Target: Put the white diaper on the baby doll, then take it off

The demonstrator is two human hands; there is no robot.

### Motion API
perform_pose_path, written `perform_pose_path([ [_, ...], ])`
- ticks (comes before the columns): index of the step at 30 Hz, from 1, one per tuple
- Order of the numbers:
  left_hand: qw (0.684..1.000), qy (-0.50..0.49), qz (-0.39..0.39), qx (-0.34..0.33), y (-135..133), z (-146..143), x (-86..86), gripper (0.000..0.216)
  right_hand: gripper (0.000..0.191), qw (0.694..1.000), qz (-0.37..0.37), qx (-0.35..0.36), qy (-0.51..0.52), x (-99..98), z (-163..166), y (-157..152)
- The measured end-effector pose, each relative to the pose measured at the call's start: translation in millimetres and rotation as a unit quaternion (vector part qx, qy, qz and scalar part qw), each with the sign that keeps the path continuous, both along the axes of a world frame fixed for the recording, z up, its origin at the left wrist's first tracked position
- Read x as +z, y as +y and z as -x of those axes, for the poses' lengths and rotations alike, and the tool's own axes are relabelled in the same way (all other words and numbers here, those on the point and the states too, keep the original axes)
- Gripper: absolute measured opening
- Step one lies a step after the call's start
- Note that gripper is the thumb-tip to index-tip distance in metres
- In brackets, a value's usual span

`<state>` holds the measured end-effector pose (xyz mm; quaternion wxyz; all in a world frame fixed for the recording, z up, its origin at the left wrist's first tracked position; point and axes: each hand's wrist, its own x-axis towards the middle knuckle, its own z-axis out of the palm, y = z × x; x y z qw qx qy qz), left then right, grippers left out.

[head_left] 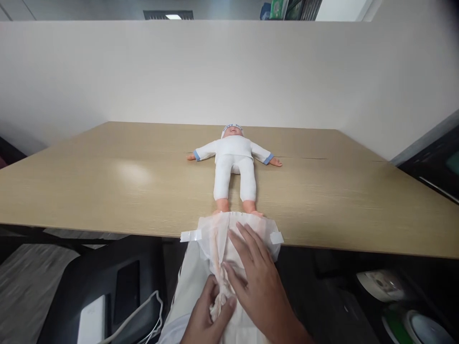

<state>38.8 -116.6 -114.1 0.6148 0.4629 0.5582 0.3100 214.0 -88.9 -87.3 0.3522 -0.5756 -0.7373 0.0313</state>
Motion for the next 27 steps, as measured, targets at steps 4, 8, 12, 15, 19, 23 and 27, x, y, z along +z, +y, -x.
perform_pose_path([
  [4, 0.974, 0.140, -0.091, -0.153, 20, 37, 29.6, 0.038, 0.070, 0.998, 0.038, 0.015, -0.043, -10.9, -2, 17],
  [8, 0.921, 0.232, -0.231, -0.210, 73, 72, 75.5, 0.026, 0.073, 0.998, 0.038, 0.012, -0.057, -15.4, -3, 19],
  [12, 0.793, 0.320, -0.468, -0.224, 162, 64, 98.1, 0.043, 0.072, 0.998, 0.032, 0.011, -0.060, -12.4, -1, 19],
  [15, 0.656, 0.426, -0.557, -0.280, 222, 30, 101.9, 0.079, 0.070, 0.998, 0.028, 0.007, -0.064, -11.8, 0, 20],
  [19, 0.515, 0.417, -0.601, -0.447, 257, -18, 108.7, 0.111, 0.067, 0.997, 0.024, 0.006, -0.072, -14.0, -1, 22],
  [23, 0.472, 0.379, -0.610, -0.511, 268, -46, 112.0, 0.102, 0.067, 0.998, 0.019, 0.008, -0.065, -14.0, 0, 21],
  [27, 0.476, 0.296, -0.652, -0.511, 282, -60, 106.5, 0.047, 0.067, 0.998, 0.036, 0.009, -0.058, -8.4, -2, 20],
])
